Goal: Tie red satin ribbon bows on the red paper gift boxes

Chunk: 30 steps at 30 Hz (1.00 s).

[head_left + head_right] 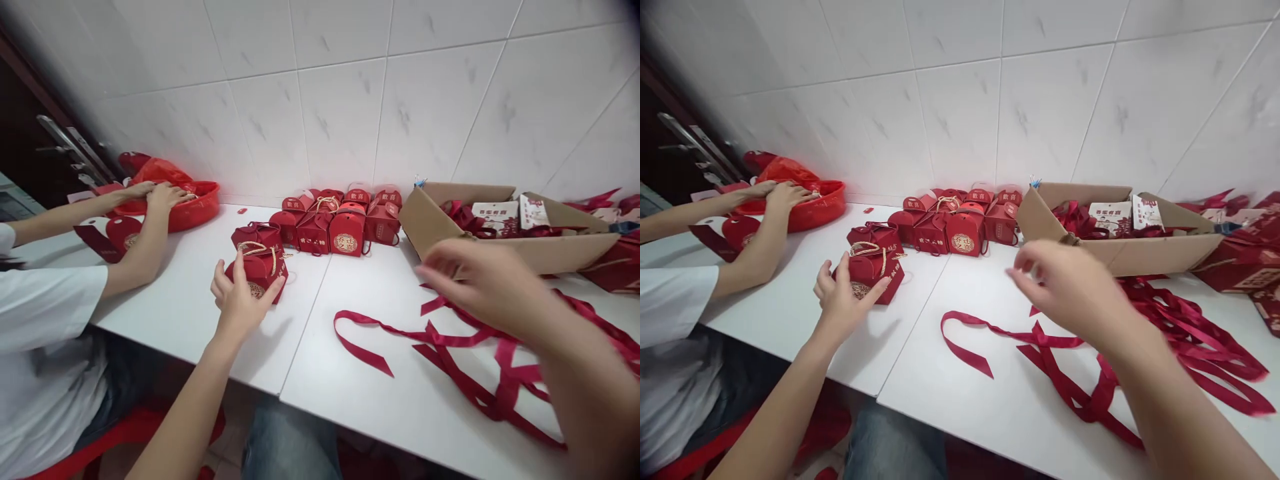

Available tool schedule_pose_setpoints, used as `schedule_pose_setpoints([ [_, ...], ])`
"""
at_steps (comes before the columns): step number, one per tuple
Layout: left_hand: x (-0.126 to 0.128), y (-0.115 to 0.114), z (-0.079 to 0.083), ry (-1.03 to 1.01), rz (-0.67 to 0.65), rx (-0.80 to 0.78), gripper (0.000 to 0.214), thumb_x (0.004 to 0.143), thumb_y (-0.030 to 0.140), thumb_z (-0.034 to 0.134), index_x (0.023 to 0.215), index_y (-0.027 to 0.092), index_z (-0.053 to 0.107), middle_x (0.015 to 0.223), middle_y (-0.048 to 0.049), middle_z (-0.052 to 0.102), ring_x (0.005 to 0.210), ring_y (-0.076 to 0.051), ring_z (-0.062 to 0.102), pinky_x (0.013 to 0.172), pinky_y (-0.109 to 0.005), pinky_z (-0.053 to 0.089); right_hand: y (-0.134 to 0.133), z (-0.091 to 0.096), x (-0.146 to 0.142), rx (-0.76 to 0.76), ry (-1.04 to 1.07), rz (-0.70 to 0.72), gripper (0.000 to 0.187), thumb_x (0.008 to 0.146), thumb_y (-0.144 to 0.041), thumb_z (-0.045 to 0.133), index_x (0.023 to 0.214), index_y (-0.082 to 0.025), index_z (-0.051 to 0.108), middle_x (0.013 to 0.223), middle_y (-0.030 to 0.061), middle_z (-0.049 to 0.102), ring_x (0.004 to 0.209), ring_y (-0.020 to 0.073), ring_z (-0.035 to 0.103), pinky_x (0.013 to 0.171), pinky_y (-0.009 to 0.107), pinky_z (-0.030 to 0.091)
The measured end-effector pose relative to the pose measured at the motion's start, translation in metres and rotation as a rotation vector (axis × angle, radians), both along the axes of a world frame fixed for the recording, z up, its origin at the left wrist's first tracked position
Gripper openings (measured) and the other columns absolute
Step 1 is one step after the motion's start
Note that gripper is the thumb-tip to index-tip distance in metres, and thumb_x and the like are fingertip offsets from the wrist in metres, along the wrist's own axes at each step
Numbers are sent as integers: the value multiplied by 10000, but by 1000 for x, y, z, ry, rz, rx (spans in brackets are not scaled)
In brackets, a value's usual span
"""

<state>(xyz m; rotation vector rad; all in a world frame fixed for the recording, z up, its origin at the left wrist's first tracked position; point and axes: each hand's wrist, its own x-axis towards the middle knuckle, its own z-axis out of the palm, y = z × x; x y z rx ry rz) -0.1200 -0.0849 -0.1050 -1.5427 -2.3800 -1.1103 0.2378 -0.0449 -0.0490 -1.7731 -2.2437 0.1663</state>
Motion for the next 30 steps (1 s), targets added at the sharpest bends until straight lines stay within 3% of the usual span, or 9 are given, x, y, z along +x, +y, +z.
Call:
schedule_pose_setpoints([
  [4, -6, 17, -3, -70, 48, -94, 1114, 606, 582, 683, 1461, 162, 106, 1437, -245, 163, 1348, -442, 181, 1030, -586, 289, 26, -30, -30, -430, -167, 229, 461, 712, -545, 605, 974, -166, 608, 988, 116, 619, 771, 243, 601, 623, 308, 432],
  [8, -16, 20, 2, -167, 1, -11, 1051, 552, 479, 755, 1408, 151, 240, 1338, -199, 353, 1248, -343, 411, 1027, -488, 371, 40, -68, -40, -386, -153, 354, 512, 691, -609, 576, 957, -172, 600, 1047, 114, 578, 838, 255, 589, 653, 314, 434],
  [10, -11, 17, 5, -256, -130, 28, 963, 562, 443, 764, 1367, 196, 296, 1332, -165, 390, 1186, -313, 481, 983, -467, 427, 37, -75, -43, -399, -171, 421, 429, 714, -573, 564, 932, -207, 618, 1032, 89, 589, 825, 247, 594, 628, 306, 425],
  [14, 25, 14, 14, -441, -579, -6, 835, 610, 379, 757, 1311, 270, 318, 1343, -109, 414, 1109, -257, 545, 892, -416, 506, 24, -64, -47, -491, -214, 522, 213, 771, -360, 524, 828, -215, 669, 854, 53, 645, 712, 204, 604, 568, 276, 400],
  [17, 66, 24, 15, -427, -761, -18, 856, 604, 352, 772, 1316, 292, 300, 1353, -99, 402, 1184, -263, 487, 924, -405, 487, 14, -49, -50, -555, -247, 529, 212, 733, -342, 561, 807, -189, 688, 782, 49, 657, 641, 200, 598, 505, 265, 390],
  [20, 104, 40, 8, -371, -808, 19, 853, 648, 378, 742, 1347, 301, 260, 1337, -101, 406, 1217, -261, 454, 949, -412, 464, 6, -39, -55, -590, -281, 504, 308, 656, -418, 659, 844, -177, 697, 790, 51, 668, 629, 218, 603, 479, 271, 400],
  [23, 125, 54, -1, -247, -779, -31, 769, 633, 460, 741, 1290, 277, 386, 1280, -106, 421, 1212, -279, 444, 1004, -444, 406, 2, -33, -58, -597, -314, 506, 186, 651, -293, 680, 799, -184, 703, 763, 33, 666, 614, 199, 604, 482, 253, 395],
  [27, 125, 67, -6, -223, -754, -127, 659, 690, 559, 654, 1230, 224, 484, 1226, -121, 466, 1164, -275, 482, 1009, -430, 391, 1, -19, -45, -592, -306, 550, 130, 676, -232, 637, 796, -213, 685, 787, 13, 665, 598, 164, 581, 455, 230, 367],
  [30, 121, 72, -3, -316, -769, -121, 585, 780, 549, 557, 1246, 205, 476, 1279, -115, 502, 1206, -255, 468, 1045, -396, 352, -2, 6, -18, -549, -138, 610, 134, 728, -255, 592, 844, -214, 647, 804, 14, 658, 616, 142, 570, 477, 223, 374],
])
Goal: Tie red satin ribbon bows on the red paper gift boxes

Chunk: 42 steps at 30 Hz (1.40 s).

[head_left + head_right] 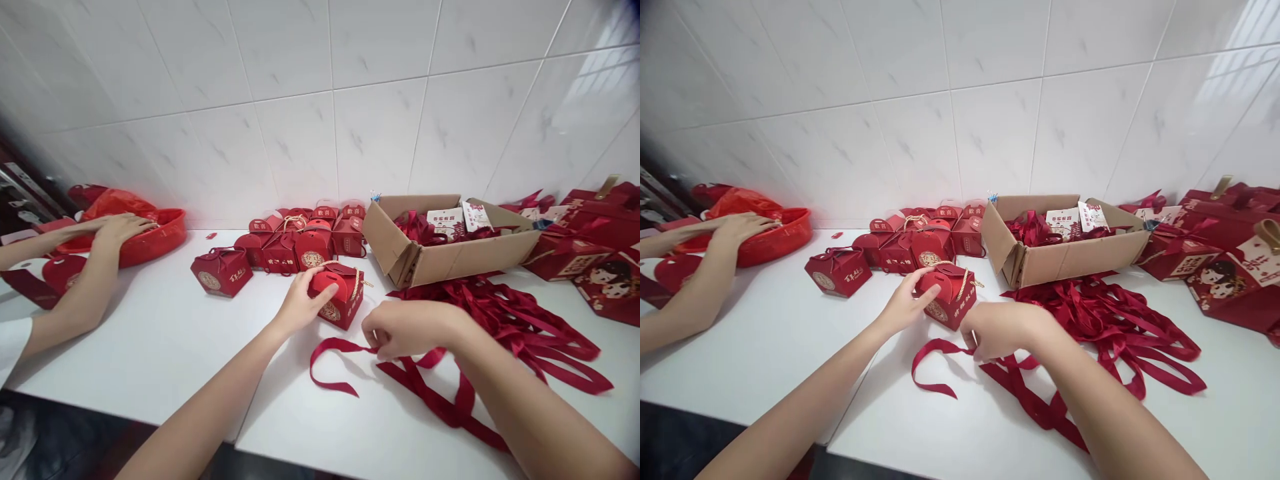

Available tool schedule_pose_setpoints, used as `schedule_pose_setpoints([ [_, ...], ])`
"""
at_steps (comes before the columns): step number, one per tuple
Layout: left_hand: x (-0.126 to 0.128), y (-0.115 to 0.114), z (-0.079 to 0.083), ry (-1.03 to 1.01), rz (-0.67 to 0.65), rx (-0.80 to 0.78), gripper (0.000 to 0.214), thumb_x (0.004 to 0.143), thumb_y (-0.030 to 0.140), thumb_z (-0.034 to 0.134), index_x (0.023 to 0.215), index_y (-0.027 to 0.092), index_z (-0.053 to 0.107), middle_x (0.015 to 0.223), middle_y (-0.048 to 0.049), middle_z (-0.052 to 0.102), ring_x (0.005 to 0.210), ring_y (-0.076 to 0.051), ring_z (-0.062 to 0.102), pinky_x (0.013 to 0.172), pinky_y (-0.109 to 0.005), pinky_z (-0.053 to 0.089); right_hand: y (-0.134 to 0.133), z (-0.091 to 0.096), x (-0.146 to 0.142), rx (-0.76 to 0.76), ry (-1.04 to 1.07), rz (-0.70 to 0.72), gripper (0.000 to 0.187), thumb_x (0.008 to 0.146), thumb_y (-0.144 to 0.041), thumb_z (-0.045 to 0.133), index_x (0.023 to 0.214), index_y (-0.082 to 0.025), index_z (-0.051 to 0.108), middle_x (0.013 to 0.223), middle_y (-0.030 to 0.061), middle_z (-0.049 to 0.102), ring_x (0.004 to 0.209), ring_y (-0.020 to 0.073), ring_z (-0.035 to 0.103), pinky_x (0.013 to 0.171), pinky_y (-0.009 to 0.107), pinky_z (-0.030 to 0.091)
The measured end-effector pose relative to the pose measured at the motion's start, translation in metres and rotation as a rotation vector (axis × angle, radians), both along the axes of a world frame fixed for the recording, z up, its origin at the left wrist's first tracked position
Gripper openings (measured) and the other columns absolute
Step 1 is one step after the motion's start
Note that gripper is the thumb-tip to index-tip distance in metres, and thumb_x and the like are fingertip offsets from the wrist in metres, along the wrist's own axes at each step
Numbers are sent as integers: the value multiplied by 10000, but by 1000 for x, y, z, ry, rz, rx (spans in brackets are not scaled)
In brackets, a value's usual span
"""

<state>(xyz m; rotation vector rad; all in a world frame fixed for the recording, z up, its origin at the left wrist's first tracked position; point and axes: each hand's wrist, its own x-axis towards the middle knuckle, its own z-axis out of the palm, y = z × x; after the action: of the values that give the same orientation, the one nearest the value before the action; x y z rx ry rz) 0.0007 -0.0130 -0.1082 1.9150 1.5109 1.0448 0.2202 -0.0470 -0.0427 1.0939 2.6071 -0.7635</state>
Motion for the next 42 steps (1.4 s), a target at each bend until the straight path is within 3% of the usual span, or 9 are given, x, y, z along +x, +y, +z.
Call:
schedule_pose_setpoints([
  [5, 1, 5, 8, -292, -67, -272, 542, 771, 471, 592, 1220, 184, 490, 1269, -92, 569, 1156, -240, 538, 984, -351, 420, -13, 40, 41, 241, 539, -240, 162, 861, -313, 503, 849, -201, 619, 678, 0, 601, 587, 116, 535, 525, 238, 407],
  [10, -6, 14, 16, -357, -145, -442, 492, 681, 289, 636, 1146, 186, 514, 1142, -72, 626, 1050, -243, 590, 939, -385, 440, -17, 47, 45, 526, 1444, -652, 86, 857, -288, 567, 890, -212, 591, 482, -73, 395, 390, 78, 398, 415, 238, 371],
  [14, -11, 12, 18, -271, 16, -128, 414, 675, 275, 604, 1065, 202, 485, 1257, -101, 512, 1200, -260, 472, 987, -418, 390, -12, 47, 51, 603, 1805, -743, 158, 816, -220, 628, 957, -271, 577, 572, -60, 454, 382, 73, 340, 385, 254, 311],
  [18, 0, -14, 21, 111, -25, 277, 213, 747, 354, 604, 857, 206, 498, 1372, -101, 411, 1321, -272, 314, 1082, -459, 256, -6, 48, 62, 574, 1807, -766, 100, 782, -191, 646, 804, -286, 625, 805, -13, 598, 432, 82, 371, 440, 308, 362],
  [27, 3, -44, 32, 533, -379, 240, 138, 767, 171, 542, 777, 243, 659, 1489, 14, 278, 1393, -324, 73, 1092, -568, 128, -5, 50, 60, 266, 1643, -747, 95, 812, -226, 595, 821, -165, 667, 794, 36, 634, 449, 56, 446, 398, 226, 325],
  [32, 10, -37, 61, 306, -277, 256, 347, 792, 341, 600, 1132, 286, 559, 1442, -36, 361, 1384, -292, 151, 1112, -527, 178, -4, 47, 47, -50, 1408, -552, 143, 848, -229, 555, 885, -146, 666, 793, 34, 638, 403, 20, 363, 349, 199, 240],
  [35, 32, -34, 82, 41, -394, 167, 529, 820, 354, 582, 1314, 289, 402, 1398, -54, 417, 1322, -239, 323, 1084, -427, 304, -5, 46, 36, -200, 1366, -422, 193, 890, -278, 509, 976, -169, 644, 773, 17, 620, 387, 13, 318, 349, 197, 224],
  [39, 48, -36, 104, -127, -642, -149, 273, 822, 377, 589, 1023, 192, 593, 938, -57, 665, 858, -176, 621, 725, -285, 505, -10, 49, 40, -161, 1378, -501, 245, 873, -357, 550, 1055, -206, 614, 685, -11, 560, 416, 25, 335, 343, 183, 190],
  [42, 40, -37, 118, -121, -615, -257, 232, 870, 384, 522, 772, 175, 548, 567, 15, 575, 525, -100, 532, 512, -227, 425, -14, 54, 59, -39, 1362, -600, 253, 820, -328, 628, 1049, -222, 625, 596, -41, 470, 415, 29, 313, 340, 175, 194],
])
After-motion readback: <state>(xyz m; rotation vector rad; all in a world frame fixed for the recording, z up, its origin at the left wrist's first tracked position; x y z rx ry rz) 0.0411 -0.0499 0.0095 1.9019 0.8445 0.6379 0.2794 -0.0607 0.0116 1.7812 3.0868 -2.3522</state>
